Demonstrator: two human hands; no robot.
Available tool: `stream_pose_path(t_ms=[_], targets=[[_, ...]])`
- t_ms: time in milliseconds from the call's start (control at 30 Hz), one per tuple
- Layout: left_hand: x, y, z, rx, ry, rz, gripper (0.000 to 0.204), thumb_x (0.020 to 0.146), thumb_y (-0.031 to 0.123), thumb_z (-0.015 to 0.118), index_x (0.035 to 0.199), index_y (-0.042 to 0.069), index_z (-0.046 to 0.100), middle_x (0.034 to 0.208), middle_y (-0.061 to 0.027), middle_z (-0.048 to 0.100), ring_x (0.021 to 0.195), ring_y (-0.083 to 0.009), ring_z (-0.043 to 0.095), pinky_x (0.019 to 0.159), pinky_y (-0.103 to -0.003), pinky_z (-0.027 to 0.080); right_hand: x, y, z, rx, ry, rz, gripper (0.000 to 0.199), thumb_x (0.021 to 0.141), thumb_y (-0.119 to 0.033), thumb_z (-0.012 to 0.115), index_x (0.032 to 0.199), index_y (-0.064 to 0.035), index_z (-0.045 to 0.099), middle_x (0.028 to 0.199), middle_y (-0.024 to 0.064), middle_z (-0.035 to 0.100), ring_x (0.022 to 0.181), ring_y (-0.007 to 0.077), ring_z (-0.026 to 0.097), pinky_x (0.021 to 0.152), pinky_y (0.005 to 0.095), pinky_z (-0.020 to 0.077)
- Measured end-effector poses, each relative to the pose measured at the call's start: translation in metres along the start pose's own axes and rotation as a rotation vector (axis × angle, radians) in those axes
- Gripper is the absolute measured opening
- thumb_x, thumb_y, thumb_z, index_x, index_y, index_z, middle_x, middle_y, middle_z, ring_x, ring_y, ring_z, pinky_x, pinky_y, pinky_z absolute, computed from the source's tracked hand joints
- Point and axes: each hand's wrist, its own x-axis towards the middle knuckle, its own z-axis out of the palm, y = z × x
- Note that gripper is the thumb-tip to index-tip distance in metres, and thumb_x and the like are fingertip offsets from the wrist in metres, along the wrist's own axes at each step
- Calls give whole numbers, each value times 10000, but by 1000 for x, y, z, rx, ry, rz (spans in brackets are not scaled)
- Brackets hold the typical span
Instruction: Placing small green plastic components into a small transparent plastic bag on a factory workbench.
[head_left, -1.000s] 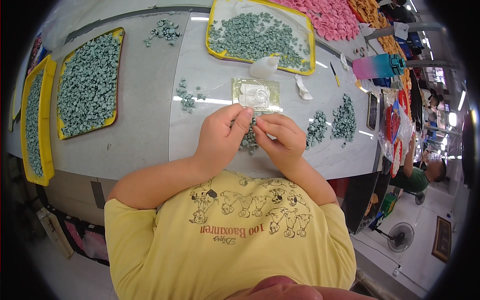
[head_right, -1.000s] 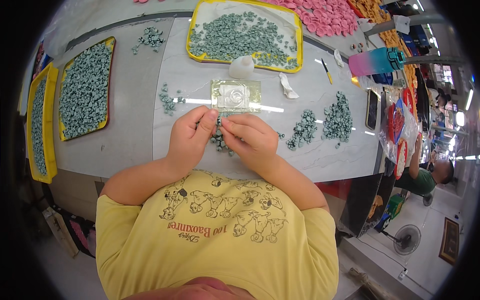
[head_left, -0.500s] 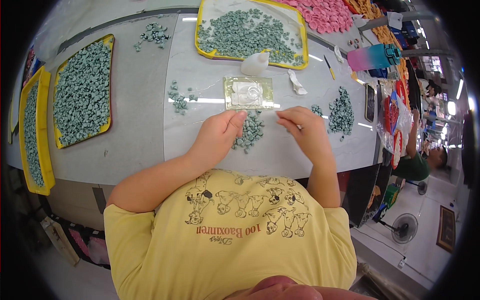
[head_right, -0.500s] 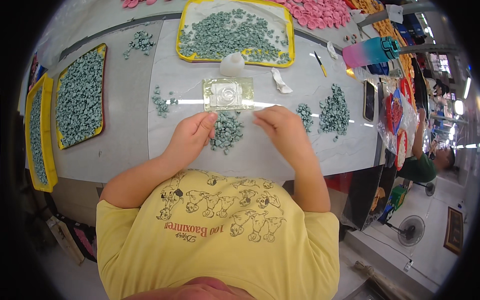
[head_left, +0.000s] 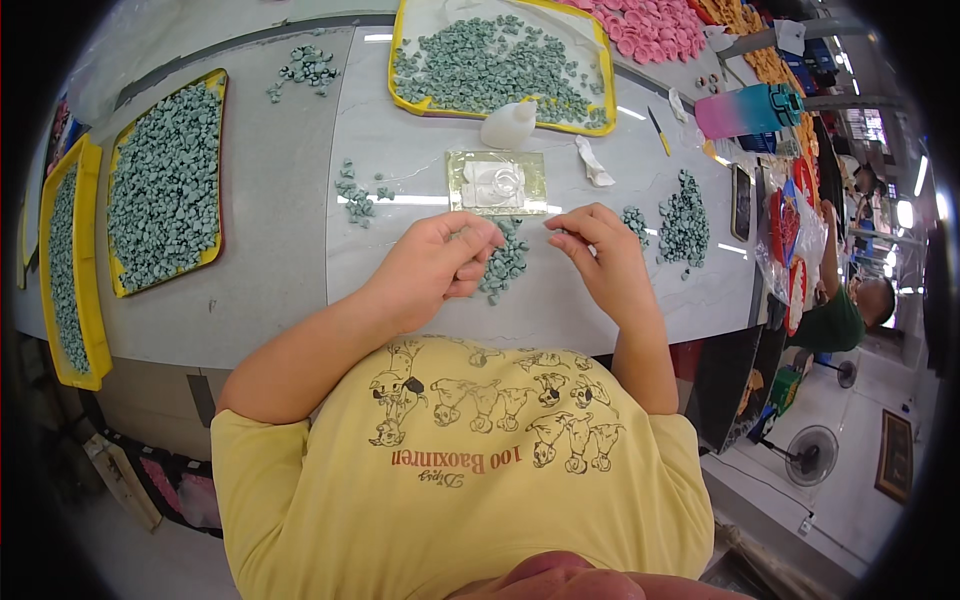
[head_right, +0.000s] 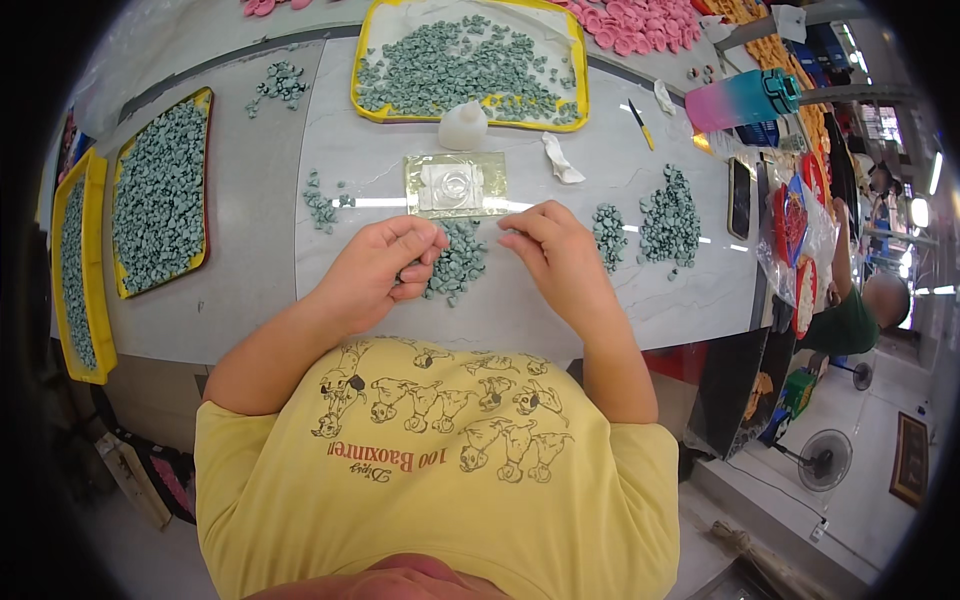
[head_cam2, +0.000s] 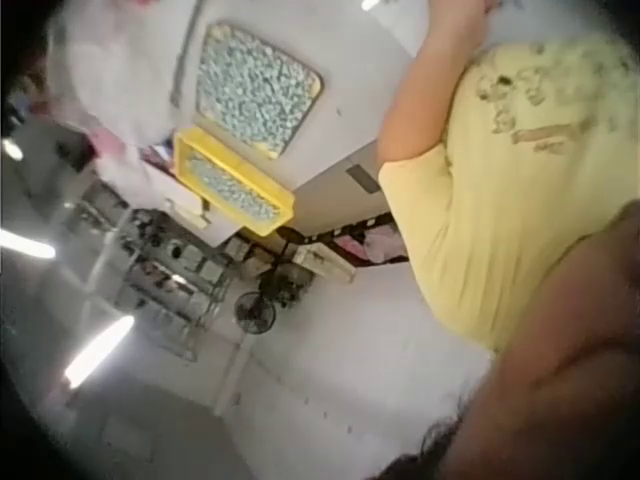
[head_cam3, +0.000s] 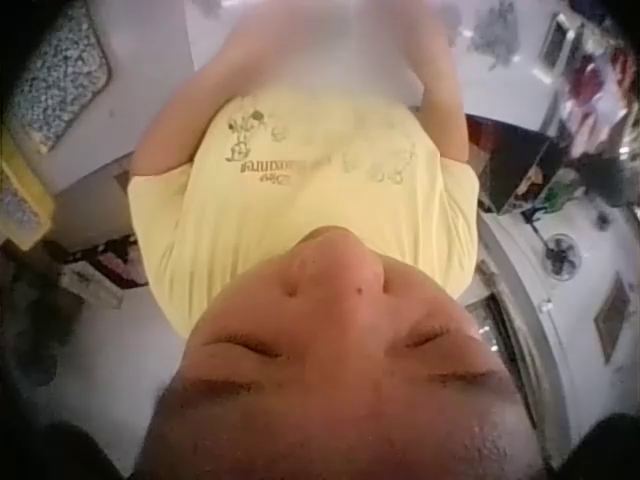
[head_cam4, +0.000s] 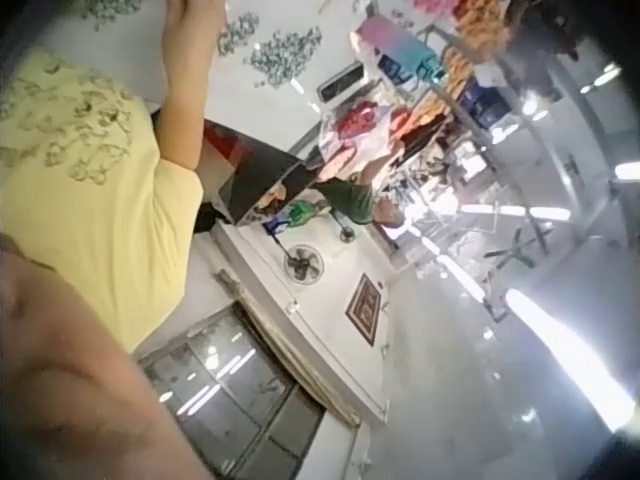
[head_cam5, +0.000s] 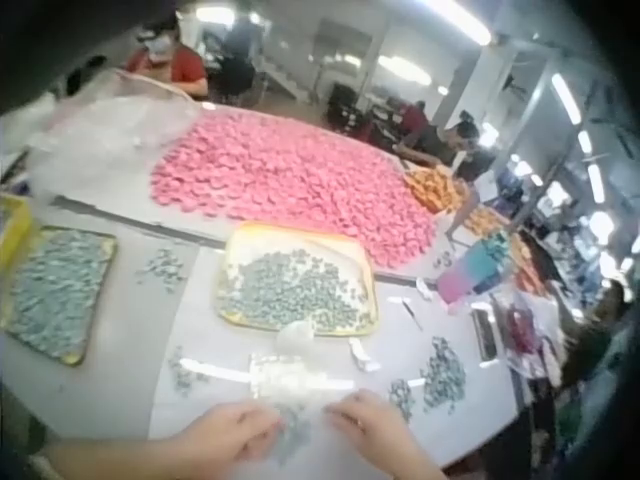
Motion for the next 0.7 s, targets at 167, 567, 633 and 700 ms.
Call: stream_pose_path(t_ms=[167, 567, 633, 700], targets=[[0, 1, -1, -19, -32, -16, 179, 908, 165, 526, 970, 1, 557, 784, 5, 465, 590, -48, 366, 480, -183, 298, 7, -16, 23, 110, 142, -194, 173, 701, -27, 704, 868, -43, 661, 836, 64, 626, 715, 149, 604, 618, 250, 493], [2, 6, -14, 29, 51, 29, 215, 892, 150, 547, 981, -41, 588, 786, -25, 533, 565, -68, 407, 491, -202, 332, 15, -17, 42, -46, 250, -455, 205, 672, 17, 710, 866, -34, 668, 827, 74, 643, 700, 173, 633, 594, 249, 526], [2, 6, -14, 49, 51, 40, 236, 885, 152, 555, 987, -59, 589, 785, -42, 541, 564, -76, 417, 502, -215, 347, 15, -11, 44, -66, 253, -458, 209, 672, 32, 697, 867, -38, 666, 833, 72, 641, 699, 173, 634, 598, 253, 534], [0, 7, -11, 0, 86, 33, 231, 882, 144, 557, 993, -56, 590, 764, -37, 538, 565, -77, 420, 504, -217, 351, 17, -10, 43, -62, 236, -449, 208, 671, 30, 699, 864, -39, 665, 828, 71, 640, 688, 171, 631, 591, 249, 534]])
